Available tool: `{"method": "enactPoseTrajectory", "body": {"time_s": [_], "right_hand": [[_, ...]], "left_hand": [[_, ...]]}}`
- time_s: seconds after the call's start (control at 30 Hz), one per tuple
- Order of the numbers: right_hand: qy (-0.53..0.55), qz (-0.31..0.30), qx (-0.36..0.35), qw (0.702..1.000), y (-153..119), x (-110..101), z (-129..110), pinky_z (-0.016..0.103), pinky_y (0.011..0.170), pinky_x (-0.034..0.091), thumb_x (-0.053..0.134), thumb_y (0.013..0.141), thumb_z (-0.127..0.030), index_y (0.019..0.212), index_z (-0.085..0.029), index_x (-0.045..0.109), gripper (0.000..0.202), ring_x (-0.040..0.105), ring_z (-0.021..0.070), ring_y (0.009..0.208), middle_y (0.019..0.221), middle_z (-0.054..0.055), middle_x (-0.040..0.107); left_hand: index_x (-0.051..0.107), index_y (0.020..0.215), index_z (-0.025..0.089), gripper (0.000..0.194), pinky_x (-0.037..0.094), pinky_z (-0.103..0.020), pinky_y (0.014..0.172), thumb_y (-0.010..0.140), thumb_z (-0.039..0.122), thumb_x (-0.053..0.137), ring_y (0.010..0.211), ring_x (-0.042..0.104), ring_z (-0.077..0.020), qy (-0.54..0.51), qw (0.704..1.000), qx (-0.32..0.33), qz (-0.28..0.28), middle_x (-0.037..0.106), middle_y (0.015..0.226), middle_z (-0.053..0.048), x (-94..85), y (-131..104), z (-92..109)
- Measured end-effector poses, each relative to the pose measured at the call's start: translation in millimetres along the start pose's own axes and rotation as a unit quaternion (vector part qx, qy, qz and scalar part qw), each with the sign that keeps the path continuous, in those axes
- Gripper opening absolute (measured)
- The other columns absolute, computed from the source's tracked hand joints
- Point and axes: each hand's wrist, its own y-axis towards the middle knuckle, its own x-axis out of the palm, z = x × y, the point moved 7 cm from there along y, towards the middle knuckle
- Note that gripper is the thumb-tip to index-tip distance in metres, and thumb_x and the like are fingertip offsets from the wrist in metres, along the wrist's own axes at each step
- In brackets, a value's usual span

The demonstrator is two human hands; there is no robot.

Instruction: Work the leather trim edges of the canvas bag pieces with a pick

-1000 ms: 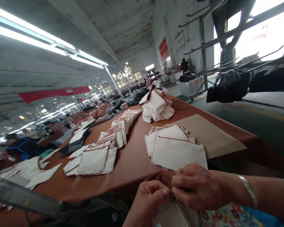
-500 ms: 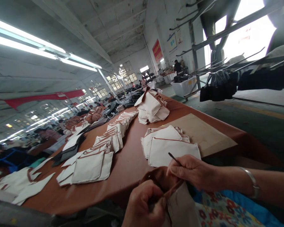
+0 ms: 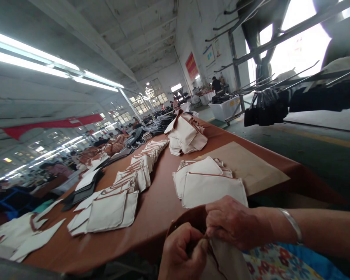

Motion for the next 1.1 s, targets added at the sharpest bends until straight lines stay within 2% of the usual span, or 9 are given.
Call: {"method": "enactPoseTrajectory", "body": {"time_s": [0.13,0.3,0.4,0.5,0.57,0.67,0.77,0.9,1.1], "right_hand": [[0.096,-0.068,0.087,0.989,8,-7,8,0.024,0.069,0.040,0.044,0.099,-0.031,0.088,-0.016,0.062,0.027,0.051,0.0131,0.073,0.084,0.003,0.058],[0.274,-0.162,0.150,0.936,8,8,4,0.019,0.059,0.035,0.055,0.093,-0.029,0.074,-0.013,0.057,0.025,0.039,0.0084,0.062,0.065,-0.005,0.044],[0.355,-0.162,0.215,0.895,-2,23,16,0.019,0.054,0.032,0.062,0.088,-0.031,0.075,-0.011,0.060,0.024,0.036,0.0077,0.059,0.063,-0.006,0.044],[0.412,-0.145,0.235,0.868,-9,32,24,0.020,0.055,0.030,0.064,0.087,-0.037,0.080,-0.010,0.063,0.029,0.036,0.0083,0.061,0.065,-0.004,0.046],[0.431,-0.129,0.236,0.861,-11,34,27,0.021,0.055,0.029,0.065,0.086,-0.040,0.079,-0.009,0.064,0.032,0.035,0.0084,0.061,0.065,-0.004,0.045],[0.457,-0.113,0.234,0.850,-11,38,27,0.022,0.052,0.025,0.066,0.086,-0.042,0.075,-0.009,0.062,0.035,0.031,0.0075,0.058,0.063,-0.004,0.042],[0.464,-0.107,0.241,0.846,-9,42,25,0.021,0.048,0.022,0.067,0.086,-0.040,0.067,-0.011,0.057,0.036,0.027,0.0063,0.054,0.059,-0.006,0.038],[0.424,-0.115,0.284,0.852,-11,44,27,0.021,0.043,0.020,0.065,0.086,-0.044,0.061,-0.014,0.050,0.042,0.026,0.0056,0.050,0.054,-0.007,0.033],[0.404,-0.115,0.307,0.854,-13,43,25,0.019,0.044,0.026,0.066,0.084,-0.038,0.077,-0.010,0.066,0.028,0.033,0.0064,0.051,0.058,-0.004,0.045]], "left_hand": [[0.053,0.068,0.020,0.014,0.036,-0.019,0.053,0.079,0.012,0.056,0.056,0.050,-0.0093,0.070,0.993,0.091,0.010,0.052,0.062,0.004,7.0,1,5],[0.051,0.069,0.022,0.018,0.033,-0.020,0.050,0.084,0.016,0.059,0.055,0.047,-0.0100,0.072,0.990,0.107,0.050,0.049,0.060,0.004,6.4,-3,8],[0.056,0.082,0.022,0.015,0.038,-0.021,0.053,0.078,0.022,0.070,0.059,0.049,-0.0120,0.057,0.992,0.092,0.071,0.049,0.067,0.004,3.2,-10,6],[0.057,0.105,0.020,0.031,0.048,-0.023,0.059,0.077,0.021,0.071,0.069,0.056,-0.0137,0.045,0.989,0.103,0.100,0.056,0.087,-0.002,-2.7,-22,4],[0.059,0.107,0.019,0.029,0.051,-0.024,0.066,0.081,0.011,0.066,0.077,0.059,-0.0150,0.088,0.973,0.153,0.150,0.059,0.094,-0.006,-9.0,-31,10],[0.065,0.100,0.016,0.027,0.049,-0.029,0.067,0.077,0.001,0.068,0.075,0.059,-0.0173,0.215,0.921,0.249,0.210,0.063,0.083,-0.005,-10.9,-45,23],[0.067,0.097,0.014,0.026,0.046,-0.030,0.062,0.074,0.004,0.074,0.066,0.059,-0.0159,0.302,0.885,0.306,0.181,0.068,0.076,-0.004,-0.8,-49,28],[0.068,0.095,0.015,0.022,0.045,-0.031,0.062,0.076,0.007,0.076,0.063,0.065,-0.0153,0.365,0.856,0.326,0.165,0.072,0.076,-0.003,9.5,-49,32],[0.063,0.085,0.017,0.009,0.044,-0.030,0.061,0.086,0.008,0.062,0.059,0.064,-0.0154,0.405,0.845,0.282,0.204,0.068,0.070,-0.003,18.5,-44,39]]}}
